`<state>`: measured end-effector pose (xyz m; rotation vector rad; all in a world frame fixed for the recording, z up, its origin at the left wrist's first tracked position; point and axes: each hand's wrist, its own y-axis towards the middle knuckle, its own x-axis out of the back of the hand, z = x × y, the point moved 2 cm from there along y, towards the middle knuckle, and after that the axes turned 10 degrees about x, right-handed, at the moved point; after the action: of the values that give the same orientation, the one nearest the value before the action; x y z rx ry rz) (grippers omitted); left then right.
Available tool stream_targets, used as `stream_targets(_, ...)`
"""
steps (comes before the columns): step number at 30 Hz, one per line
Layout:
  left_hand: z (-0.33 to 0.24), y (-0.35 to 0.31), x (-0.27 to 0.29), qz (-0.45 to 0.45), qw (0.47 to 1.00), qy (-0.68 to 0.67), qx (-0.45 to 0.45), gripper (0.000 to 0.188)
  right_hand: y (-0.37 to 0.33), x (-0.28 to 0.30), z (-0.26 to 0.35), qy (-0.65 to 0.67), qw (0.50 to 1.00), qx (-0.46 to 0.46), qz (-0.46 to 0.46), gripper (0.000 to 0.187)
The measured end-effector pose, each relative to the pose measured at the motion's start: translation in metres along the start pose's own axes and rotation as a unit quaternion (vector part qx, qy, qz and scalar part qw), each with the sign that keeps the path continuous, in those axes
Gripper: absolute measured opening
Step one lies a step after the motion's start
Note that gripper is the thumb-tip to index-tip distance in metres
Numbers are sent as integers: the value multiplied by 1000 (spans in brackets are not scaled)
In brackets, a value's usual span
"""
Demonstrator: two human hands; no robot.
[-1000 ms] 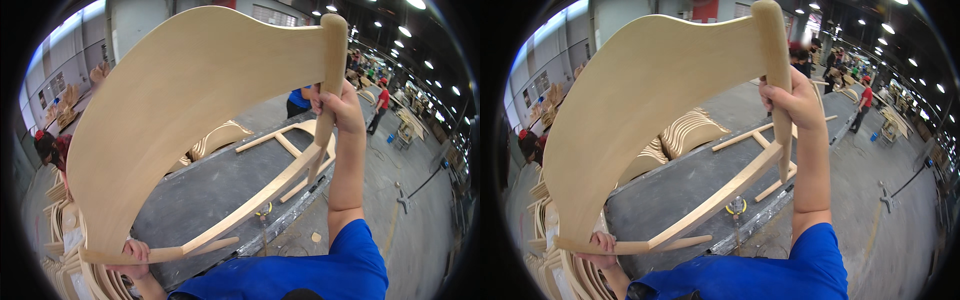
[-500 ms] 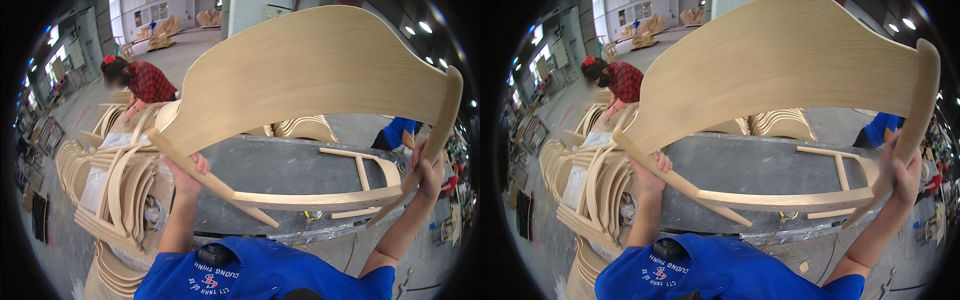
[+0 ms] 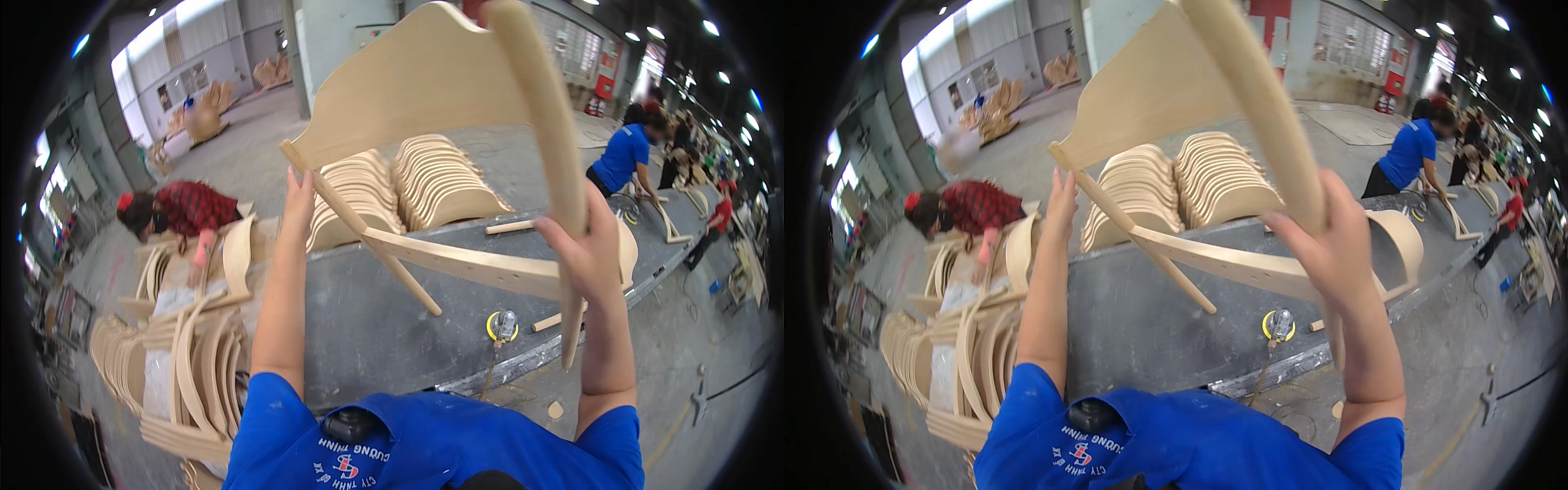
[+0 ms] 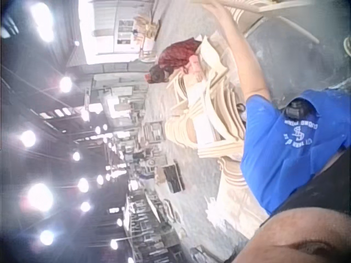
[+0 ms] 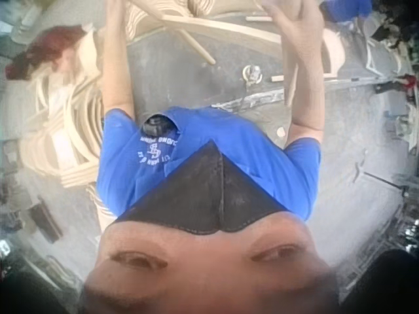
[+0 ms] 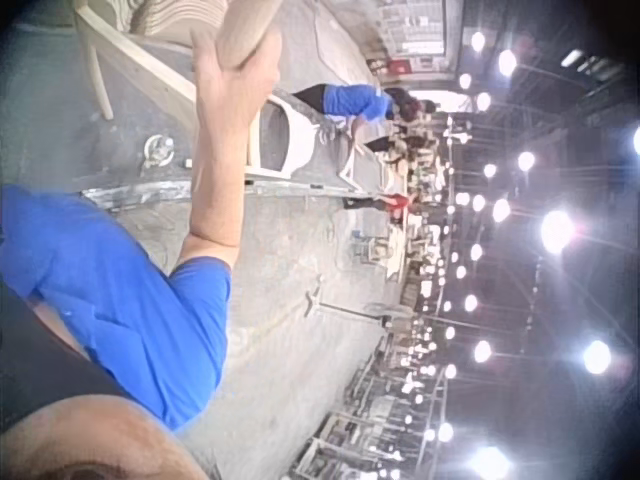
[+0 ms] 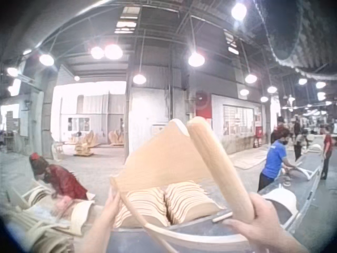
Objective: The person sands the surfaces of wooden chair frames using a handheld electric sander. They repeatedly pick up chair frames, sand the legs and backrests, and place them back on the workbench. The person also uses a small white tool to scrape or clean a joint on one chair frame.
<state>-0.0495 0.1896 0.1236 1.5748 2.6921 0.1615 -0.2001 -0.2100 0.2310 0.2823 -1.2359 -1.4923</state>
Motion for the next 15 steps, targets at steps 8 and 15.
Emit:
stream_targets(8, -121, -96, -93, 253, 934, -92, -234, 55, 76, -106, -10, 103, 990, 73, 62, 63)
stream_targets(15, -141, -12, -96, 155, 975, -138, -82, 68, 42, -196, -29, 102, 986, 88, 97, 76)
